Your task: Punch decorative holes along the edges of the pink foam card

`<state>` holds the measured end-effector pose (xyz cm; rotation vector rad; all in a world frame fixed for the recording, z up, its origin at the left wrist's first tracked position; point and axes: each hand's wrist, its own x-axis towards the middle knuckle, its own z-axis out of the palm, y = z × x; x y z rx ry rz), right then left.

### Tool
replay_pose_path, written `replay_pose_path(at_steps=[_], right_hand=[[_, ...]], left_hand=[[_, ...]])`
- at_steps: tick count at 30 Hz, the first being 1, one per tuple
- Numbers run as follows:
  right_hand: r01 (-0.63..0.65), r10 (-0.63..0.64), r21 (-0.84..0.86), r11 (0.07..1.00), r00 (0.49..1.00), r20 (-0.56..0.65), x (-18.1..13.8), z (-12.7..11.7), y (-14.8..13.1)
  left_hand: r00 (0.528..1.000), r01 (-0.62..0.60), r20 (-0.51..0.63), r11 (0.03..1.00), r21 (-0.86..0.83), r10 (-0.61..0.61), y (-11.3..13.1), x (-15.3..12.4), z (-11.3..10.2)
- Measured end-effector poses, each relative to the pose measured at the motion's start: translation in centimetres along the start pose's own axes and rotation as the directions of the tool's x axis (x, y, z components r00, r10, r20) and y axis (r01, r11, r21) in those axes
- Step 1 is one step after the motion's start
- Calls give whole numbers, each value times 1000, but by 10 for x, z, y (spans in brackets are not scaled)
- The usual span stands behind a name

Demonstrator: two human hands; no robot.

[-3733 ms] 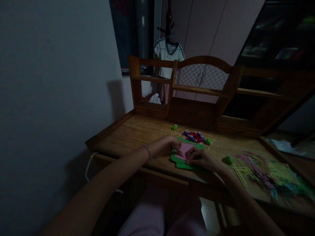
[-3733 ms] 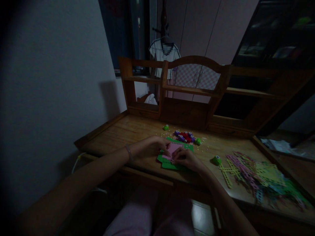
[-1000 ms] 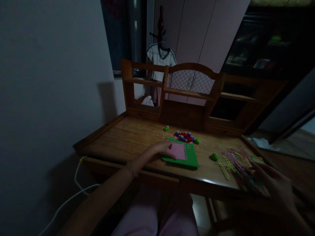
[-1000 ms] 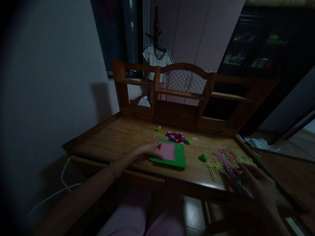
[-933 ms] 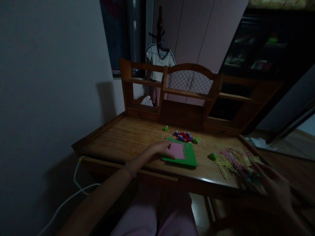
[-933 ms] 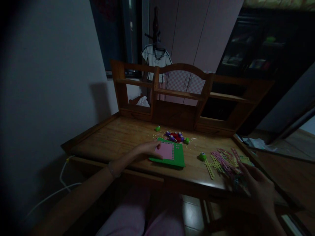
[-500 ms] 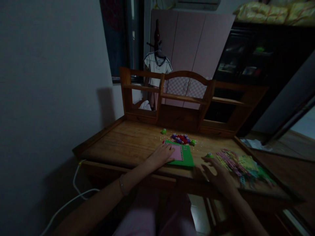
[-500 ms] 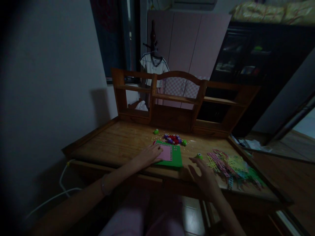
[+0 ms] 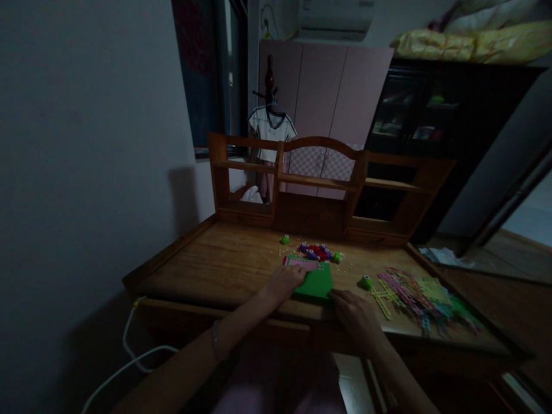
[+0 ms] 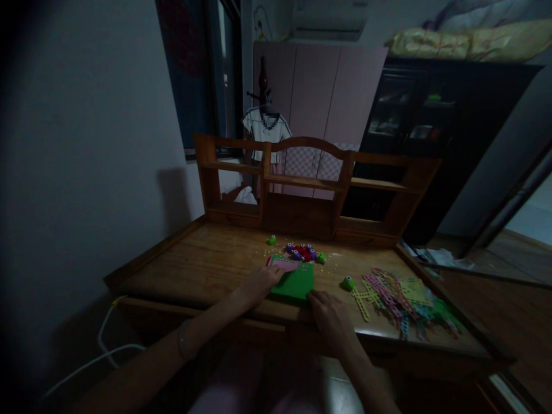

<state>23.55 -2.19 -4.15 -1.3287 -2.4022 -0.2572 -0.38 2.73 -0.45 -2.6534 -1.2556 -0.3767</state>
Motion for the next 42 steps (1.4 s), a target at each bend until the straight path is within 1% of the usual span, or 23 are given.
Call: replay_pose_path(at_steps=[2,5,8,11,14,17,19,22,24,27,29,31,33,35,38,42], right_hand=[[4,-5,-32,999,1000,-2,6,0,-7],[12,-11,-48,999,1000,7,12,-2,-17],[12,-12,-23,1000,1000,-7,13,-7,-22],[-8,10,44,999,998,-54,9,-13,-20],[-59,71,121,991,992,-101,8,-15,-10],[-83,117,248,965,985,-128,11,-14,0],[-58,108,374,926,987,-115,16,-14,4],[-12,68,544,839,994,-83,26,-12,8],[-8,69,607,794,995,-77,34,-10,11],[-15,106,653,758,989,-100,46,-4,16],[-1,94,665,747,990,-104,53,0,18],[13,63,659,752,994,-92,59,3,17],[10,47,630,777,996,-74,64,6,14],[-8,43,589,808,998,-47,66,8,10],[-34,27,538,842,999,21,67,13,3],[-48,3,513,857,996,88,67,17,-3]], left_hand=[[997,55,-62,998,-25,-56,-2,-1,-3],[992,55,-104,993,-102,-65,-7,-5,-6],[995,39,-83,978,-204,-57,-13,-13,-4],[999,19,-40,952,-305,-33,-20,-21,4],[1000,9,-7,923,-384,-12,-27,-28,13],[999,34,10,892,-451,-33,-31,-30,18],[998,56,5,871,-488,-62,-33,-29,19],[994,74,-28,835,-545,-106,-38,-26,18],[991,74,-45,808,-584,-123,-41,-24,19],[989,89,-38,777,-623,-144,-45,-24,21],[987,84,-53,769,-633,-152,-45,-24,23],[986,36,-103,771,-636,-131,-45,-24,24],[984,-29,-155,777,-628,-89,-44,-24,25],[983,-68,-177,798,-599,-50,-41,-25,25],[984,-68,-177,865,-497,-24,-34,-26,23],[979,-96,-203,943,-319,31,-21,-26,20]])
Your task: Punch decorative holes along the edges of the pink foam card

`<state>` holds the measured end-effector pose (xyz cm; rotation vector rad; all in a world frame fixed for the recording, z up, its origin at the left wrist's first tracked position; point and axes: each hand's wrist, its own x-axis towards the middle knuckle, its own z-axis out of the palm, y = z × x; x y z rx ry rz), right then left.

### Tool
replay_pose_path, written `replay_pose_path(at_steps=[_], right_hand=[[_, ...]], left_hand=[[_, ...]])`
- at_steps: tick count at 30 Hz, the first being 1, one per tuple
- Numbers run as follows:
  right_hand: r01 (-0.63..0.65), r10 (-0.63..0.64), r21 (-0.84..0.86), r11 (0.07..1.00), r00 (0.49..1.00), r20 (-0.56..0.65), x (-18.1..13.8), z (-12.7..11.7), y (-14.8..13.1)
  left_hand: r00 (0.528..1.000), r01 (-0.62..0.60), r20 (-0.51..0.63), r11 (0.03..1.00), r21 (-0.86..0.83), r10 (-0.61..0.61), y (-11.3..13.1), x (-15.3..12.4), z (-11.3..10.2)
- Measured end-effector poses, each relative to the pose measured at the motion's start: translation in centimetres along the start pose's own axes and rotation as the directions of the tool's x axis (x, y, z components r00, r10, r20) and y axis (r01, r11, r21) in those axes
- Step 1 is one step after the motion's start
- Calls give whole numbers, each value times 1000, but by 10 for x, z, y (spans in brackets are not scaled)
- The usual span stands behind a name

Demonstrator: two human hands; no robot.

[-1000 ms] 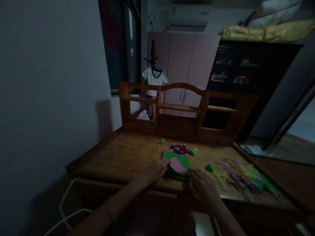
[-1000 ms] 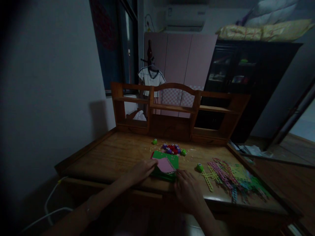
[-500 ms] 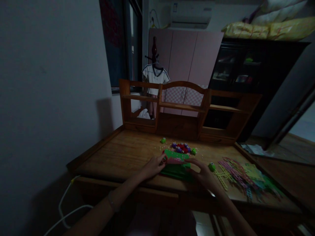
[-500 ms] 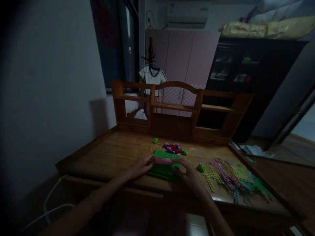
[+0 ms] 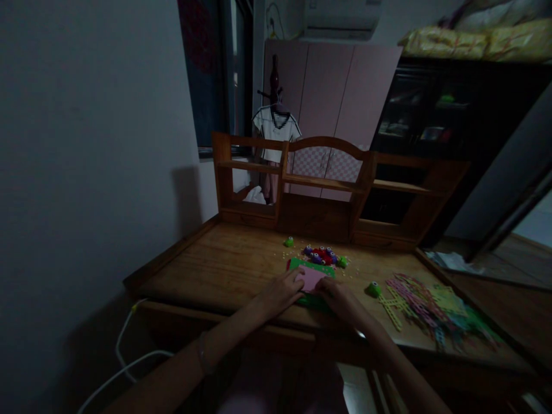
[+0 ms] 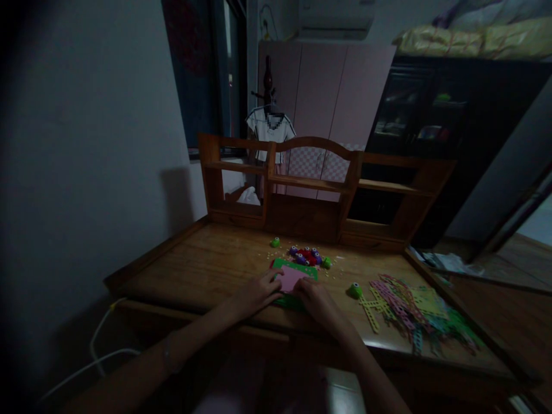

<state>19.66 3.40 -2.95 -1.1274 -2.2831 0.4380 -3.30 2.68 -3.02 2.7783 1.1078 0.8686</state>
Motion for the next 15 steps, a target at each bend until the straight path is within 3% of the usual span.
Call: replay_pose_path(at_steps=[4,15], right_hand=[[-5,5,21,1000,1000,29,3,-1,1],[7,-14,125,992,999,52,1,-8,7]], left_hand=[[1000,10,2,999,51,-10,0,3,5],[998,66,9,982,-176,-66,-16,5,6]])
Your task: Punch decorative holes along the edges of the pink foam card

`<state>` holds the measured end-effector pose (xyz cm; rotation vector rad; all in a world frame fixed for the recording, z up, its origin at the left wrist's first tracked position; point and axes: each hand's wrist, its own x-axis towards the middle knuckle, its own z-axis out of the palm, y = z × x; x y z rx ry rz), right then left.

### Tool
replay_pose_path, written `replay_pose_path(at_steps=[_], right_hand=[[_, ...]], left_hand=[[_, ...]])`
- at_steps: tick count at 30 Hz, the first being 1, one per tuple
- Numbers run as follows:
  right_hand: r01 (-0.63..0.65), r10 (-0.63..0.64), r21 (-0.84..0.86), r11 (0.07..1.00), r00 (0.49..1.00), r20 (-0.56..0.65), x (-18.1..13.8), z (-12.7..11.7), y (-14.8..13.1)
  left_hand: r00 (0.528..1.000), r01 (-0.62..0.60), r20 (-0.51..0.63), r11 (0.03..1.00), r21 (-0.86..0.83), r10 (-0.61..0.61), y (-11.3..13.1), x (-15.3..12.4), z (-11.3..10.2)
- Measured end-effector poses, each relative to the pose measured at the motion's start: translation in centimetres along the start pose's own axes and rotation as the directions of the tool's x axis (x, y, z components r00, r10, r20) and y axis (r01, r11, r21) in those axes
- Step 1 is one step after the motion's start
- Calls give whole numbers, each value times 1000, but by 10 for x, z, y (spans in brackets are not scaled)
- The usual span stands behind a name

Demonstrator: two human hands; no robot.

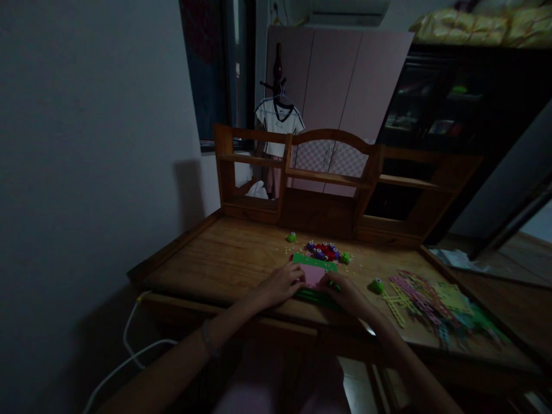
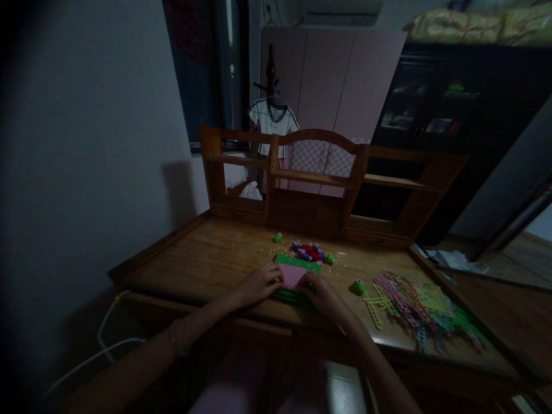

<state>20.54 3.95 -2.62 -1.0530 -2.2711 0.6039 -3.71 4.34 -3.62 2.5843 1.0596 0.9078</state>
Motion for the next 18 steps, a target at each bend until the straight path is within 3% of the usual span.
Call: replay_pose_path(at_steps=[9,18], right_hand=[[-7,6,17,1000,999,47,7,7,6],[-48,53,-46,998,991,124,18,-1,1]], left_hand=[[999,12,39,1000,12,-12,-1,1,5],[989,-66,134,994,83,54,-5,9,3]])
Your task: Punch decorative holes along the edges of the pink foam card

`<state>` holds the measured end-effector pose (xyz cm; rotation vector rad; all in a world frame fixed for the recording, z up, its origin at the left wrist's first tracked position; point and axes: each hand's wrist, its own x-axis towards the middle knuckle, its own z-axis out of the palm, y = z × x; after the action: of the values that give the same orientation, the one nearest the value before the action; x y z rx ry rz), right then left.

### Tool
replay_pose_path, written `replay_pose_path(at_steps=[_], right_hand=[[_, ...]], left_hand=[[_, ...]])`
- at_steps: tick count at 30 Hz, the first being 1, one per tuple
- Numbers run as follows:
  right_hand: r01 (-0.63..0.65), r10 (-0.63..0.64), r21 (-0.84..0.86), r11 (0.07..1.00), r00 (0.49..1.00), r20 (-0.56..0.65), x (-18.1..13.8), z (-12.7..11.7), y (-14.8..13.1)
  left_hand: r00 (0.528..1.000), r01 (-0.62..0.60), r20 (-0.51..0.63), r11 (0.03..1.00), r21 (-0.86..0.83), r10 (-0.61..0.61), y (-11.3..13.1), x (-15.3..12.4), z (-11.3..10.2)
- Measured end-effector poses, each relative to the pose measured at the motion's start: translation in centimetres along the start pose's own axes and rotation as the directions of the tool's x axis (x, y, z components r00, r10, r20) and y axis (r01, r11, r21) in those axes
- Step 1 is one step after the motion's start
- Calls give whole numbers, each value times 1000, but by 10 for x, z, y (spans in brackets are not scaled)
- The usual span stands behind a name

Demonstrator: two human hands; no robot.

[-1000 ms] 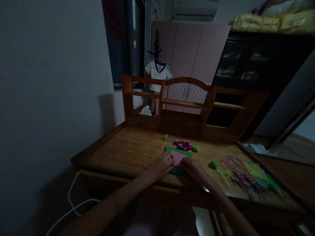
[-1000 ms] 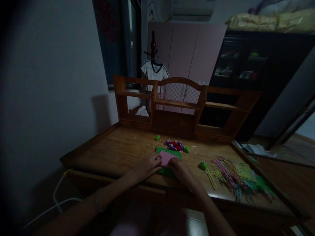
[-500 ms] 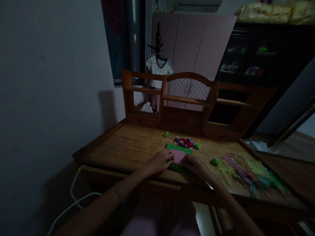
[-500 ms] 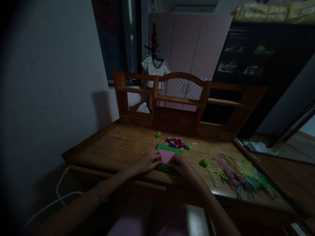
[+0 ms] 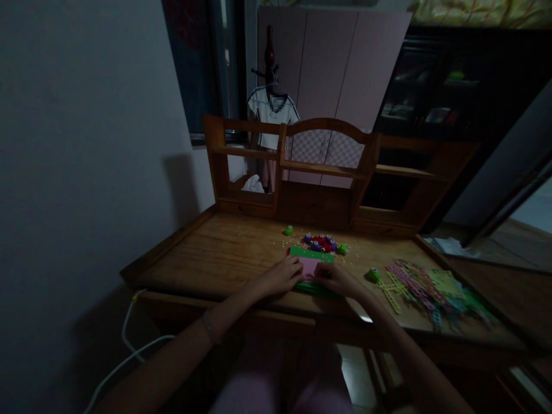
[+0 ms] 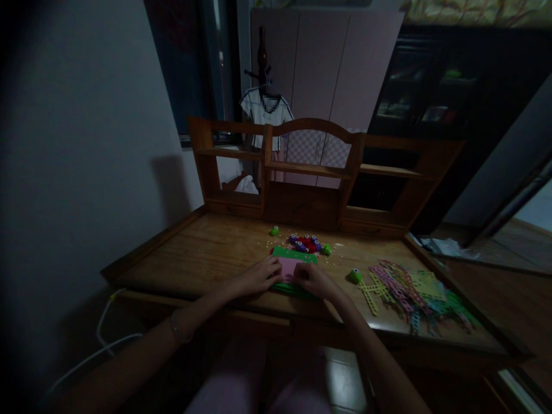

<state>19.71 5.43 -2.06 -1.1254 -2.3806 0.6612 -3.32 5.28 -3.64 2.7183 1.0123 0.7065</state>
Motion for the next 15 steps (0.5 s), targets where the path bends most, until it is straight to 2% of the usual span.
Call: replay_pose_path(at_steps=[4,7,15], right_hand=[[24,-24,10,1000,998,51,5,-3,-1],[-5,5,7,1000,997,78,6,-4,-5],[-45,44,14,999,995,91,6,-7,-16]], left_hand=[[999,-21,47,1000,3,21,-1,2,-3],[997,-26,66,1000,-3,26,1,2,-6],[997,-38,66,999,4,37,-2,2,-2]])
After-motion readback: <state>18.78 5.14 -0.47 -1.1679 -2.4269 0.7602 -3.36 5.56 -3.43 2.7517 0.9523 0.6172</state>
